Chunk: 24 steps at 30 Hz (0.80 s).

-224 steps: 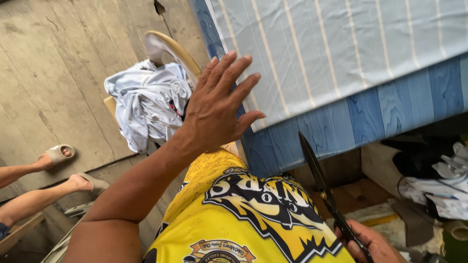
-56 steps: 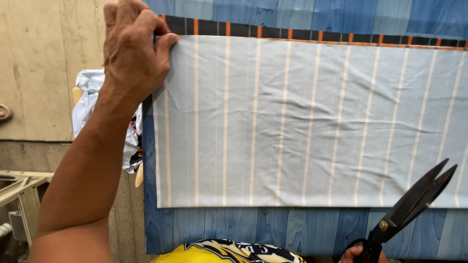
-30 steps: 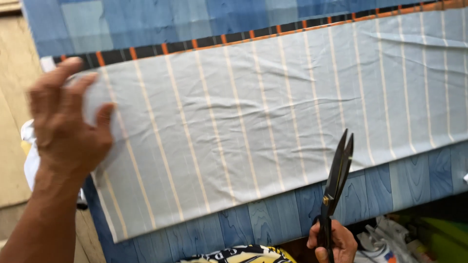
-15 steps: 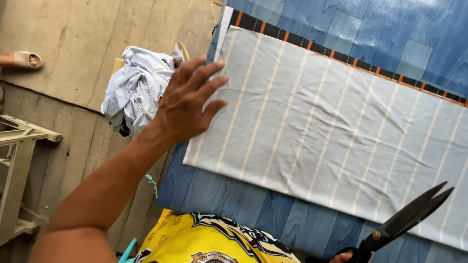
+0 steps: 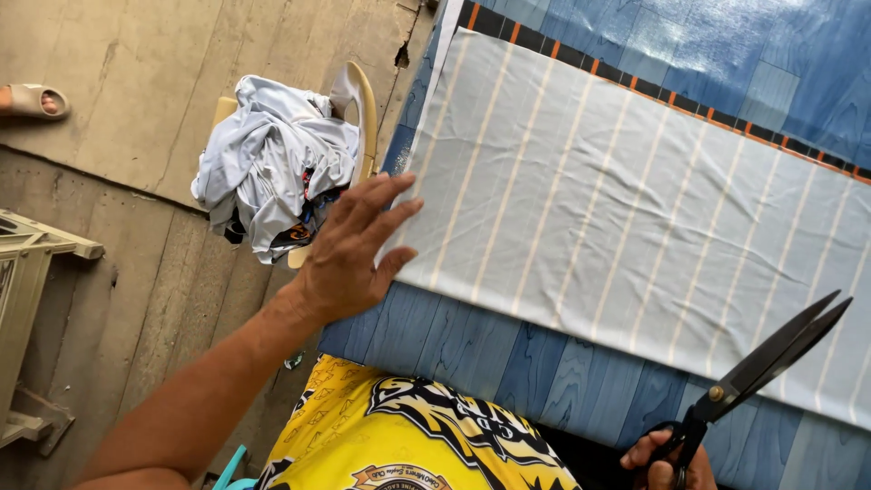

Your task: Cutting long strips of striped fabric using large scissors on a flat surface.

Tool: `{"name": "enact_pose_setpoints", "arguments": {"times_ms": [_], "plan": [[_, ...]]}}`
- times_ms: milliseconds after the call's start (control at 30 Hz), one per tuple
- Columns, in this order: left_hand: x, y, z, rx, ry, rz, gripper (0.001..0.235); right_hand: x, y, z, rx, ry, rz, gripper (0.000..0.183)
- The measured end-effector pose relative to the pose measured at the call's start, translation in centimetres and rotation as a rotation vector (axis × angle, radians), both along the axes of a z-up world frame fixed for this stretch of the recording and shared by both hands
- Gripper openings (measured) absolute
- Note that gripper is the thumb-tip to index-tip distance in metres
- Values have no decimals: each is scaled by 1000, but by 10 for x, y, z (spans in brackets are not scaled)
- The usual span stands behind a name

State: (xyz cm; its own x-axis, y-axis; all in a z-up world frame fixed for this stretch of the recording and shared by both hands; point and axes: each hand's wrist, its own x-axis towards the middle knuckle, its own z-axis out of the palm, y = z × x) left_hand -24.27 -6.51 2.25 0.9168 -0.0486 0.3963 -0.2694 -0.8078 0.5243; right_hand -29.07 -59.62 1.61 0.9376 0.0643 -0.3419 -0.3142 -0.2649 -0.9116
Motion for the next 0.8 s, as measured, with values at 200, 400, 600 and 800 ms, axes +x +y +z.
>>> {"name": "enact_pose_setpoints", "arguments": {"times_ms": [200,400,600,800], "plan": [[-21,-17,4,0,-63,-28,47,-4,41,17,-36,-85,-137,42],[-17,-16,3,-21,-86,4,39,-5,45,23,-15,-15,-203,33],[-16,-17,-11,-27,-134,21,41,0,58,40,-141,23,-126,31],[-16,-14,-12,-109,-195,-53,34,1,62,17,-197,-125,-239,37]]}}
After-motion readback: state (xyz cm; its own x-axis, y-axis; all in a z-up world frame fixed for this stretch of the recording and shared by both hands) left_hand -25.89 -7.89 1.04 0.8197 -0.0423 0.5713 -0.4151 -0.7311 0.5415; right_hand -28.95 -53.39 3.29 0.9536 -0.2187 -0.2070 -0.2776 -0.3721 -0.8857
